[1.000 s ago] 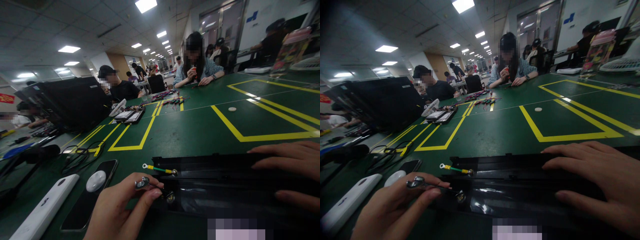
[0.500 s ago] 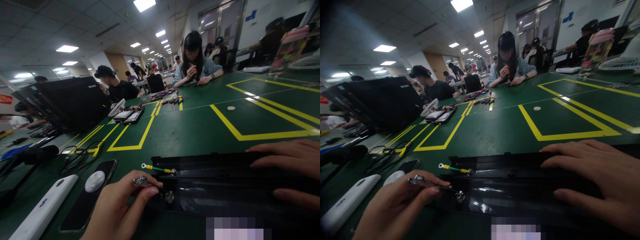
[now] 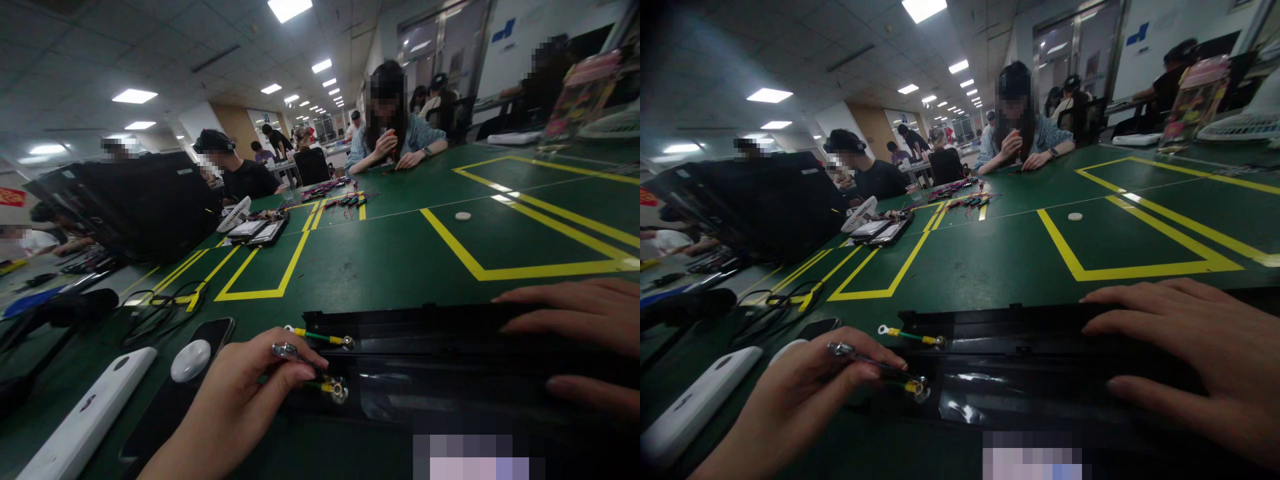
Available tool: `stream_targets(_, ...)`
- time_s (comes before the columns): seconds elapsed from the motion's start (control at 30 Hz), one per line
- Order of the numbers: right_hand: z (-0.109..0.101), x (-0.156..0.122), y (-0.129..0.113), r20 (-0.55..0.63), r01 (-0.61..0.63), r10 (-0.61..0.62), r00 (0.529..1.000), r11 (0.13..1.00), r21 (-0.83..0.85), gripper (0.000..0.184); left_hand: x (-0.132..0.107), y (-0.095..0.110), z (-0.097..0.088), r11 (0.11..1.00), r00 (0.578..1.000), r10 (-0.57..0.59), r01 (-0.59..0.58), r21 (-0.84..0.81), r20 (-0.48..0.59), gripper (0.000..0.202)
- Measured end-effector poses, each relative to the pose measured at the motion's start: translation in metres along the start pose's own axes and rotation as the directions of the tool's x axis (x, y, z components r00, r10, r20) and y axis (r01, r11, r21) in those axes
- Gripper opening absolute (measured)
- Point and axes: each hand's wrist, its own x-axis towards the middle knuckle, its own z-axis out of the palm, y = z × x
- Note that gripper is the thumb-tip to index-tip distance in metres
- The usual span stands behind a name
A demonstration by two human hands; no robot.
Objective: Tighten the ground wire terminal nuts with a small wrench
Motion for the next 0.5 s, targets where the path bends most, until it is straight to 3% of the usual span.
stream_targets(0.23, 0.001, -0.001, 0.001, -0.005, 0.002, -0.002, 1.000, 1.000, 0.023, 0.064, -0.003, 0.002, 0.001, 0.981, 0.982, -0.058, 0.023, -0.192, -0.181, 0.030)
stream_targets(0.5, 0.001, -0.001, 0.001, 0.004, -0.006, 0.006, 1.000, 1.000, 0.016, 0.064, -0.007, 0.010, 0.006, 0.999, 0.986, -0.027, 0.023, -0.025, -0.166, 0.026)
